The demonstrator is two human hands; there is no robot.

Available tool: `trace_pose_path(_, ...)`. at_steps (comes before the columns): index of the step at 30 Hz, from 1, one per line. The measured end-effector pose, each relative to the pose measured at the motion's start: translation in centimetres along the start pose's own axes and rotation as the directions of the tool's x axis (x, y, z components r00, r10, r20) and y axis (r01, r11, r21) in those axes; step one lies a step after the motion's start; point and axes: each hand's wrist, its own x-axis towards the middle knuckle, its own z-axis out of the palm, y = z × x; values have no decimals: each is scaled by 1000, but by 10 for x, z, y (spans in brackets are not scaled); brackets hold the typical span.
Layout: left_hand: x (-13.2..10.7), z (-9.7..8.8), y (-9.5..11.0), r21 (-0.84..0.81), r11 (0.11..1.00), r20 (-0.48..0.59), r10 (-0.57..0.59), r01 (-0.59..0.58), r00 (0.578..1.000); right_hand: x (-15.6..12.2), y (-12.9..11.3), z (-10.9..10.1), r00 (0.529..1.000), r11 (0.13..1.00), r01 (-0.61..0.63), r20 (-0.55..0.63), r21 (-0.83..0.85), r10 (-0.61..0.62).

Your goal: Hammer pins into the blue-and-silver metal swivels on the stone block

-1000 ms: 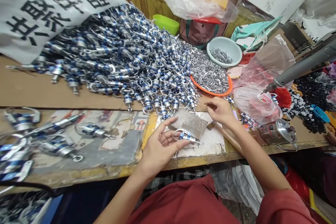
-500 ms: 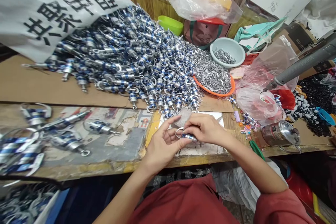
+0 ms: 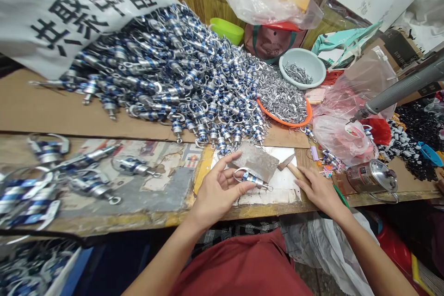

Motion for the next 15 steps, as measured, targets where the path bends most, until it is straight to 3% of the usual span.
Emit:
trace_pose_path(3,-1,1,0,-1,1000,-15,-3,3,1000,-4,-4,-2,993,998,33,-112,56,-26)
trace_pose_path(5,0,1,1,0,1000,-16,-3,3,1000,-3,-19,-9,957,983,154,-262,105,-122)
trace_pose_path(7,0,1,0,1,1000,-23,-5,5,1000,-1,-39,-19,903,937,333,-321,109,-284)
trace_pose_path(9,1,1,0,0,1000,-29,-9,9,1000,0,-57,-28,849,873,478,-308,97,-431)
trace_pose_path(11,1,1,0,-10,1000,-29,-5,5,1000,1,-70,-32,813,837,541,-302,80,-497)
trace_pose_path(15,1,1,-1,-21,1000,-20,10,-11,1000,3,-78,-28,839,849,528,-144,-13,-524)
